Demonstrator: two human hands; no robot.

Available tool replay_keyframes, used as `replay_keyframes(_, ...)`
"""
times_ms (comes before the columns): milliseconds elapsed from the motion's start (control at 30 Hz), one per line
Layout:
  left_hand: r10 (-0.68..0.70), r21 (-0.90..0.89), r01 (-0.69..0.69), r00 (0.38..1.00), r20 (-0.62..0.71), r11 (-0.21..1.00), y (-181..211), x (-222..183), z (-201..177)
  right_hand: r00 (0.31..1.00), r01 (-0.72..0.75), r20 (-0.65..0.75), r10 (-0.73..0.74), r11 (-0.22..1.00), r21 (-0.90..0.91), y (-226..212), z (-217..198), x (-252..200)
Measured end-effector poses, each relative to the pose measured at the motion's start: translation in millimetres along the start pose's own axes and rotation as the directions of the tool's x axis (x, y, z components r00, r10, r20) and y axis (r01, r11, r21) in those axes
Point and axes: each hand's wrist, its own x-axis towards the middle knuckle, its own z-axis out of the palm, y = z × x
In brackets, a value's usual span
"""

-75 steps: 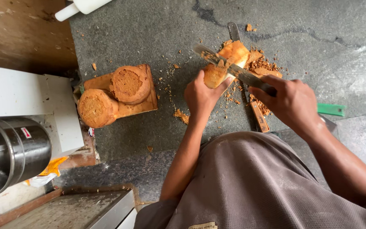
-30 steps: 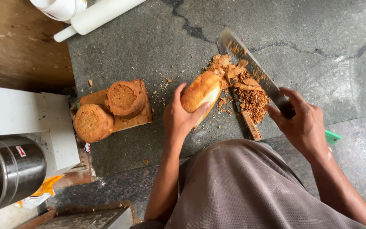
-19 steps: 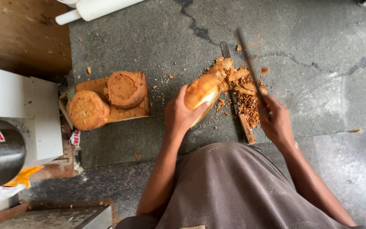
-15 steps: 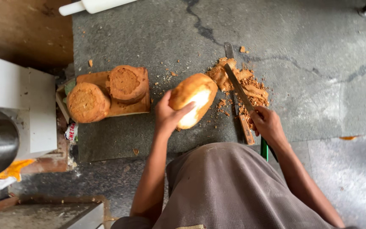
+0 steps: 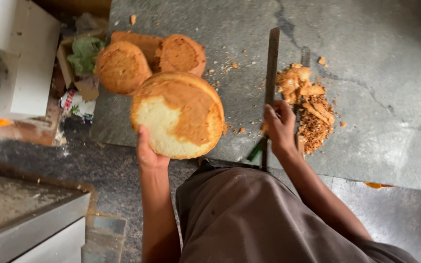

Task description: The person uses a long knife to trim the crust and uneven edges off baked bread loaves on a stone countertop, then carries the trimmed bread to another area and places it into metal containers.

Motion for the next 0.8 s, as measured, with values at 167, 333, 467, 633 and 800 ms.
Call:
replay_keyframes(167, 0.126, -0.008, -0.126, 0.992, -0.01, 0.992, 41, -23, -25, 0.974, 0.223, 0.058, -0.217, 0.966, -0.129, 25, 109, 8)
replay_keyframes(333, 0.121, 0.0, -0.121, 0.99, -0.075, 0.993, 79, -37, -46, 0.986, 0.136, 0.152, -0.066, 0.85, -0.508, 31, 176, -18)
replay_keyframes(467, 0.081, 0.014, -0.081, 0.995, -0.065, 0.997, 91, -37, -55, 0.966, 0.252, 0.142, -0.215, 0.682, -0.686, 39, 182, -14)
replay_keyframes(633, 0.045, -0.051, -0.049, 0.996, -0.081, 0.997, 65, -19, -69, 0.976, 0.17, 0.049, -0.21, 0.608, -0.775, 55, 138, 11)
replay_keyframes(800, -0.15, -0.122, 0.139, 0.985, -0.086, 0.983, 16, 5, -51, 0.952, 0.042, -0.123, -0.279, 0.521, -0.852, 65, 17, 45)
